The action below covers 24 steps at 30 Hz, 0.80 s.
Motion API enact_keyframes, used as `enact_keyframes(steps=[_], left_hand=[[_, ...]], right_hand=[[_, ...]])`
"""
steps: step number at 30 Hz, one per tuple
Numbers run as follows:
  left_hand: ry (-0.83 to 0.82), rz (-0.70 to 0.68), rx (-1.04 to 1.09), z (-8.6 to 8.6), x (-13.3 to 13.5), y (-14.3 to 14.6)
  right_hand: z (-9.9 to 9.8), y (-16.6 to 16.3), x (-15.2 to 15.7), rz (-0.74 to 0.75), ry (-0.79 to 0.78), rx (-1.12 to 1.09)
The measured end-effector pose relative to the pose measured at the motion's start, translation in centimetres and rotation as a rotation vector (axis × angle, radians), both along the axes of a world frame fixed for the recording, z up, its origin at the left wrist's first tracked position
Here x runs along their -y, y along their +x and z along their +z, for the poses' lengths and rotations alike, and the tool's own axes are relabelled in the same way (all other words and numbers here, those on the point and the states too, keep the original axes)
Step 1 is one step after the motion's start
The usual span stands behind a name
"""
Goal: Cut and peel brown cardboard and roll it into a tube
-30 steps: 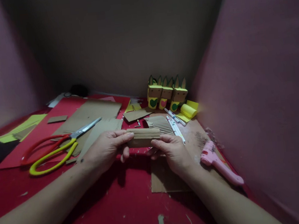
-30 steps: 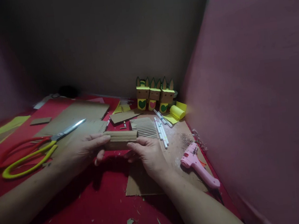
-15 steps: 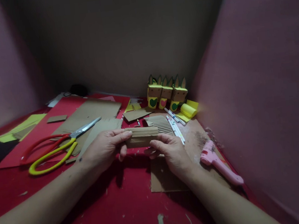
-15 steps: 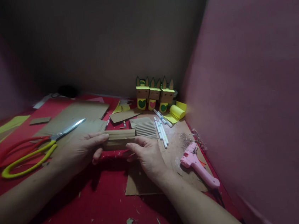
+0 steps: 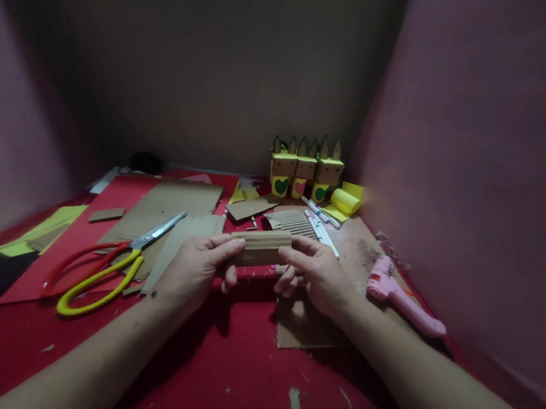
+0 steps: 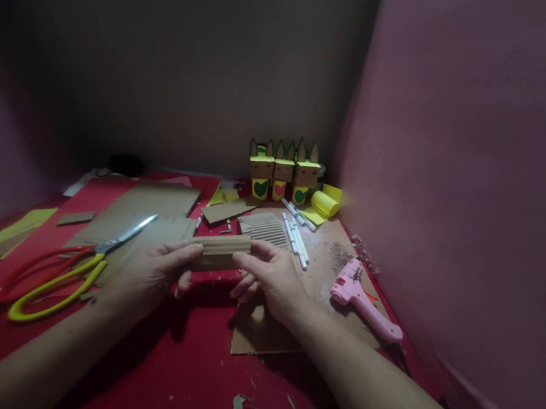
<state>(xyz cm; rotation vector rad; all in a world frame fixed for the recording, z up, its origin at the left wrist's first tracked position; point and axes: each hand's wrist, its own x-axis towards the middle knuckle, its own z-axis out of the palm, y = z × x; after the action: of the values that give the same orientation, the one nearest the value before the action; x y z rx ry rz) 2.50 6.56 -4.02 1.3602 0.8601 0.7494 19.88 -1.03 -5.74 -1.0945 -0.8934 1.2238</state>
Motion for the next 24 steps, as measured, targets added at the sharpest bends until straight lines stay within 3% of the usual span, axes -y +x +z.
enact_keyframes(steps=[6, 12, 18, 24], left_hand=[[0.087, -0.055, -0.047, 0.3, 0.4, -0.2], [0.034, -0.168, -0.064, 0.1, 0.0, -0.3], [-0.106, -0.198, 0.005, -0.9, -0.2, 0.1], [-0.063, -0.171, 0.005, -0.4, 0.1, 0.1]], right_hand=[[-0.2, 0.3, 0.0, -0.095, -0.070, 0.067], [-0.4, 0.5, -0.4, -0.153, -0.084, -0.030], [-0.4, 0.6, -0.7, -0.077, -0.084, -0.118], [-0.2, 0.6, -0.8, -0.076, -0.119, -0.254]])
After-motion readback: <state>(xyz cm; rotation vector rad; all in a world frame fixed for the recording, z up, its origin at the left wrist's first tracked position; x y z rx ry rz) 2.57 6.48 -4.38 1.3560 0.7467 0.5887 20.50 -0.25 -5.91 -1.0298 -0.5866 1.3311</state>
